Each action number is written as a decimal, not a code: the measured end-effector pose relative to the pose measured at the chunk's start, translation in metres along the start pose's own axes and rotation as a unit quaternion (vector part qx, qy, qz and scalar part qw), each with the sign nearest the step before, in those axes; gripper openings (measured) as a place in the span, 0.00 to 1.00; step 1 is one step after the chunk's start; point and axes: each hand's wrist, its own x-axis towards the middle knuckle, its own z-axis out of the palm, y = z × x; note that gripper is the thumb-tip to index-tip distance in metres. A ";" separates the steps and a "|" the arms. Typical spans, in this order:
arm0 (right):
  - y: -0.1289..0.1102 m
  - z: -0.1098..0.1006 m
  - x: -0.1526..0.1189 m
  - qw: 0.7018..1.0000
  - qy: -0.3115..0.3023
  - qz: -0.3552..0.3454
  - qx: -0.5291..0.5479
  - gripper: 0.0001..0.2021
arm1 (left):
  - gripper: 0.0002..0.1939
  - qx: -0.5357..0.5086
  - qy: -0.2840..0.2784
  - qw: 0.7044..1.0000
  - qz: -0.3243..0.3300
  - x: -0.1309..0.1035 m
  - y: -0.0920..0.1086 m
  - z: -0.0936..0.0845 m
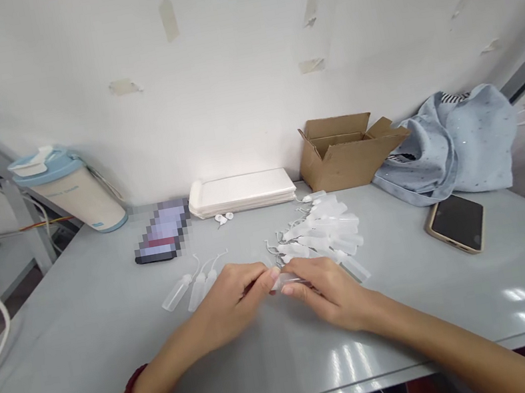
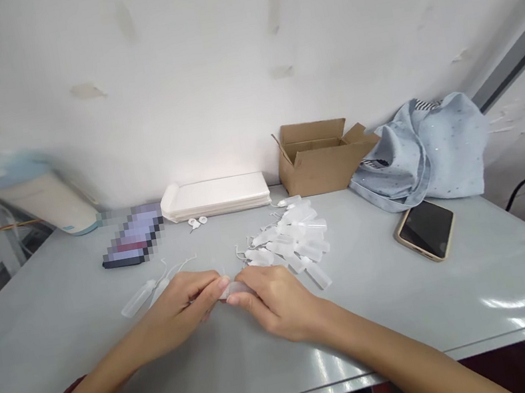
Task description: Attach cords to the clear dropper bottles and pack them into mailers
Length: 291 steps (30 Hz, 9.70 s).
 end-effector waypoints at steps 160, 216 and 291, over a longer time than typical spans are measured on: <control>0.002 0.004 0.022 0.985 0.151 0.062 0.058 0.09 | 0.18 -0.119 0.057 0.990 -0.042 0.005 -0.015 -0.010; 0.008 -0.010 0.029 0.869 -0.075 0.303 0.385 0.19 | 0.06 0.288 0.145 0.905 0.277 0.003 -0.025 0.005; -0.008 0.046 0.066 0.974 -0.088 0.120 -0.173 0.11 | 0.12 -0.070 0.258 0.961 -0.075 0.020 -0.052 -0.053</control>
